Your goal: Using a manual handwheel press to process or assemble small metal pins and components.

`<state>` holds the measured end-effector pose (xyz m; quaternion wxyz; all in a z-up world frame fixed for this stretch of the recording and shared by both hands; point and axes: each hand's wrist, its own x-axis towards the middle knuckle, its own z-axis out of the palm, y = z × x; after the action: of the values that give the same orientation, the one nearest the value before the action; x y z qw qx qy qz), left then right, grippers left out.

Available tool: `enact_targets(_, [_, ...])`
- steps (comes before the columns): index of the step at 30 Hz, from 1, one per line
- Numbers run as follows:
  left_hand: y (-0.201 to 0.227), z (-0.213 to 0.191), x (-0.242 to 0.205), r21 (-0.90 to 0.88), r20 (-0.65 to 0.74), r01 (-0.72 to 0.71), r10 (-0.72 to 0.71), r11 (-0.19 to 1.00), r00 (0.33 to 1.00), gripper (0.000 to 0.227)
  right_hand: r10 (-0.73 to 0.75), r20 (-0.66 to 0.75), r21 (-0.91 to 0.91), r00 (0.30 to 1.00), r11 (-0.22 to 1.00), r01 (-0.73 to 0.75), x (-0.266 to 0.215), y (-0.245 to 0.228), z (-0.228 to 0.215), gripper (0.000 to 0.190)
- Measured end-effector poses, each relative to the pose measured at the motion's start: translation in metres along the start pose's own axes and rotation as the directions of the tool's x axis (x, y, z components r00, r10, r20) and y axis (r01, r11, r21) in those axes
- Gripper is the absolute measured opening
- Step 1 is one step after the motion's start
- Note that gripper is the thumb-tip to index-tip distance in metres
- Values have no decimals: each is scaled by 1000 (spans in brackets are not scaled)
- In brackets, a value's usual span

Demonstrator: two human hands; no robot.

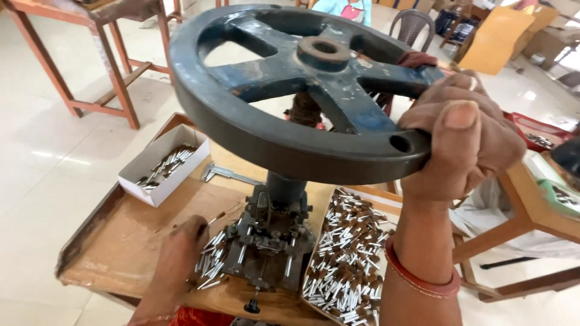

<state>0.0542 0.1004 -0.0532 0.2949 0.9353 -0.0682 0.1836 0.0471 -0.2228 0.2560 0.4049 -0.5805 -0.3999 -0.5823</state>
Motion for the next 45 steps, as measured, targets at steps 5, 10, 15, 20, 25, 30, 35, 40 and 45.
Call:
enact_targets(5, [74,-1,-30,-393,-78,80,-120,916,990,18,9,-54,108,998,994,-3,1,18,-5,54])
enact_targets(10, [91,59,-28,-188,-39,-95,89,978,995,19,-19,-51,246,999,969,31,7,18,-1,48])
enact_targets(15, [99,32,-25,-198,16,-144,150,970,989,51,14,-22,249,1000,968,-8,3,21,-5,51])
enact_targets(20, [90,13,-31,57,42,-329,327,943,944,77,-56,5,264,998,963,52,8,28,-7,47])
enact_targets(25, [73,23,-39,130,44,-462,460,877,887,66,-268,39,121,963,958,261,16,26,-1,42])
enact_targets(30, [87,15,-48,60,-12,-418,419,907,908,65,-133,38,197,990,973,123,2,40,-20,42])
enact_targets(35, [99,16,-43,-1,-67,-328,328,945,942,45,-23,57,200,998,980,11,8,1,-6,45])
enact_targets(40, [109,13,-31,-85,-146,-301,287,950,947,17,-19,217,-591,976,793,147,4,-74,43,41])
enact_targets(45, [118,11,-29,-18,-101,-276,273,961,957,15,-105,362,-749,926,560,355,16,-94,80,44])
